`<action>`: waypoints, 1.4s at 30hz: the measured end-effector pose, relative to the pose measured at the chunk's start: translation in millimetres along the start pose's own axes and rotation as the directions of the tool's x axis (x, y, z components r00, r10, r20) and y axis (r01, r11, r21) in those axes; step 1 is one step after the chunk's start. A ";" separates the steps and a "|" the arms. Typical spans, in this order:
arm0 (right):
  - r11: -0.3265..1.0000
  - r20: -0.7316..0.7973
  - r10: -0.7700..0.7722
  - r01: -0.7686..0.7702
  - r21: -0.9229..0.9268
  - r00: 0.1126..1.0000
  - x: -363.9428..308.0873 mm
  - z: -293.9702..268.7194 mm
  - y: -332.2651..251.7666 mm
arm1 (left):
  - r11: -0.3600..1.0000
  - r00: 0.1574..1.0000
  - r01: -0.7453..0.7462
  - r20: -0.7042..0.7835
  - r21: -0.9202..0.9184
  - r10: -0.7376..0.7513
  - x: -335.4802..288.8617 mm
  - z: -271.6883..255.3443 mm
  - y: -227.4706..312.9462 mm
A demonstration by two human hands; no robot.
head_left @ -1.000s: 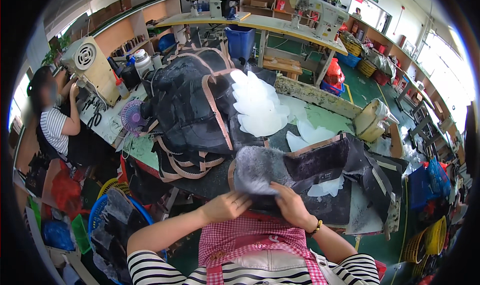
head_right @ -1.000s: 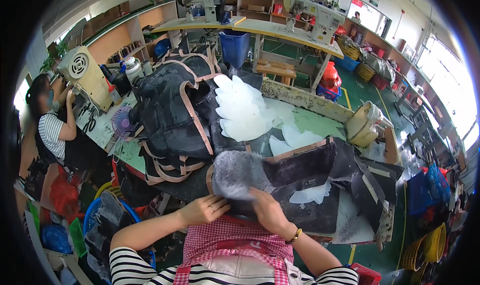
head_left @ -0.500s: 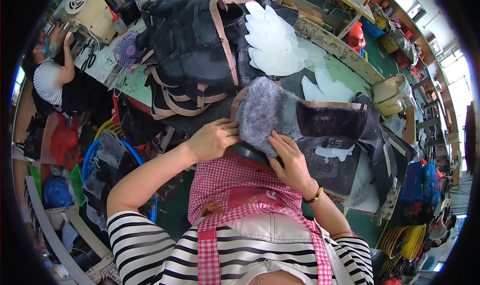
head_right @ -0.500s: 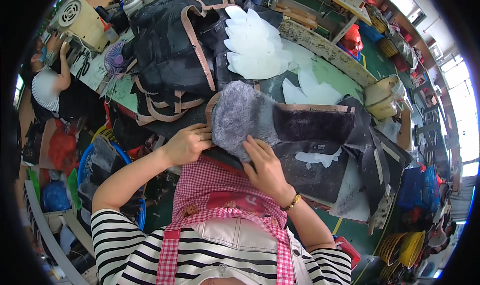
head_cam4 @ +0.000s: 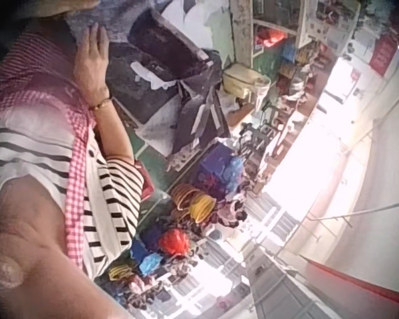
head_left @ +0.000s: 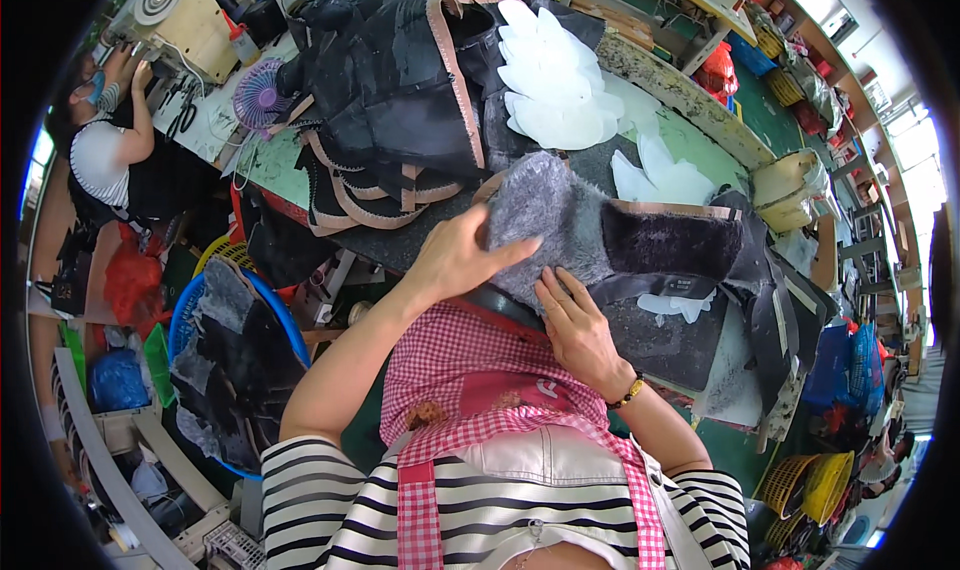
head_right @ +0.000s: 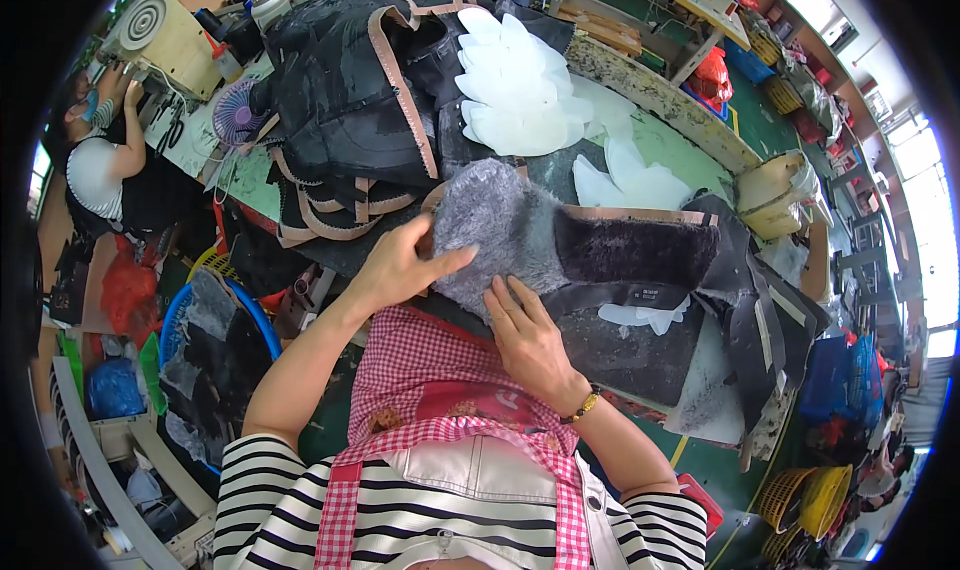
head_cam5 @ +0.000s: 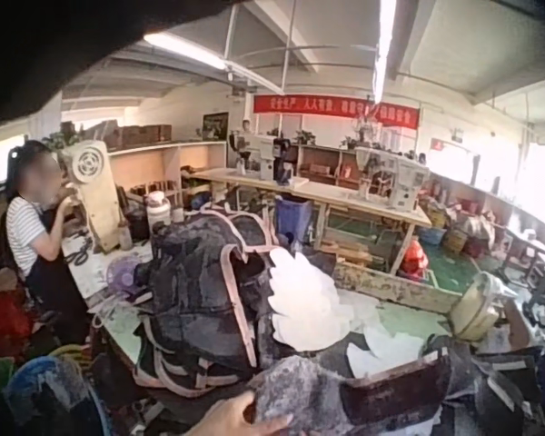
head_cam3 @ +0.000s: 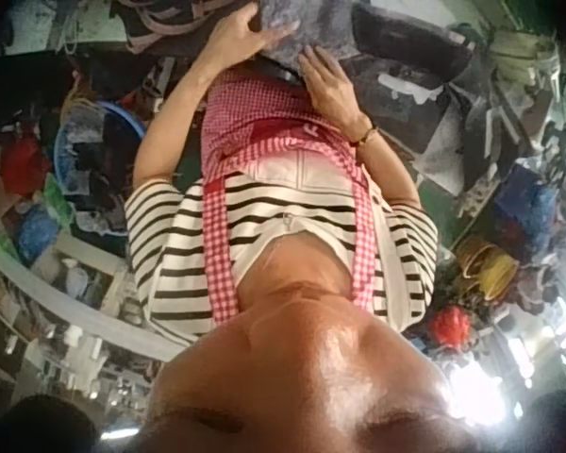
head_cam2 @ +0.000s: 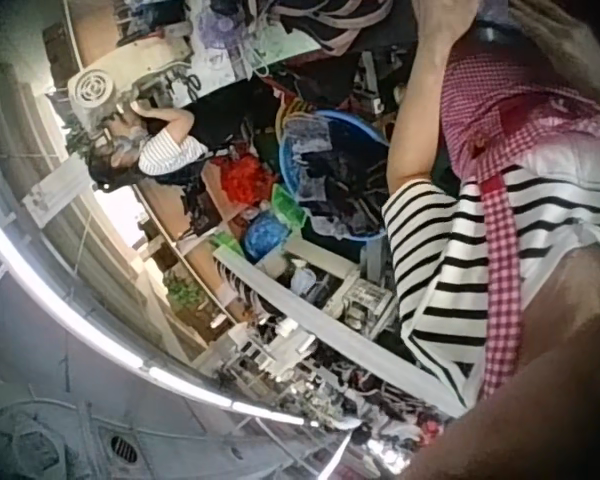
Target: The person assembles slippers by hand in a factory setting. They insert white foam insoles into black slipper uppers and then attach grey fuzzy lining pieces to the interior of the uppers. The person handles the components one at a time, repeatedly picking up parts from the table and a blue basket, aligning them, and pressing them together.
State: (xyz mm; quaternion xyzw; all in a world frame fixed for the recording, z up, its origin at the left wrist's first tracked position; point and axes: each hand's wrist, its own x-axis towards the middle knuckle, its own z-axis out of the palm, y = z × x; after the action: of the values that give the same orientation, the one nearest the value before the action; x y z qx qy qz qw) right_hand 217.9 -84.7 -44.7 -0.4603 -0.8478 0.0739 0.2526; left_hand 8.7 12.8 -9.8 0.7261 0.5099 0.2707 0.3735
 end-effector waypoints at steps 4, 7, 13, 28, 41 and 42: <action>1.000 -0.011 -0.021 0.021 0.000 1.000 -1.6 3.6 0.5 | 0.981 0.979 -0.060 0.179 -0.183 0.093 12.2 12.5 -14.4; 0.979 -0.057 0.071 -0.059 0.196 0.996 -2.0 0.8 3.8 | 0.932 0.970 0.171 0.222 -0.319 -0.102 16.9 4.3 -25.1; 0.998 -0.027 -0.017 0.018 0.058 0.999 -1.5 3.3 2.9 | 0.990 0.993 0.111 0.035 0.091 -0.114 19.2 10.6 -26.6; 0.976 0.122 -0.093 0.114 -0.185 0.988 9.3 -14.4 -6.0 | 0.852 0.940 0.084 -0.325 0.517 0.104 4.5 23.7 -16.3; 0.961 -0.025 0.045 -0.037 0.275 0.999 -21.5 -35.7 27.8 | 0.524 0.689 -0.721 0.385 0.453 0.614 -30.5 25.0 8.3; 0.966 -0.092 0.018 0.006 0.257 0.996 -22.4 -32.4 29.9 | 0.538 0.702 -0.710 0.393 0.455 0.594 -31.9 30.2 7.9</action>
State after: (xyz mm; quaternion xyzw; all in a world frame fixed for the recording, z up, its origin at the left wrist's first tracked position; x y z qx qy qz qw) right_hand 266.4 -89.6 -35.5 -0.4292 -0.8169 0.1623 0.3495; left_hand 25.7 -26.9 -21.0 0.9623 0.2189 0.1520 0.0537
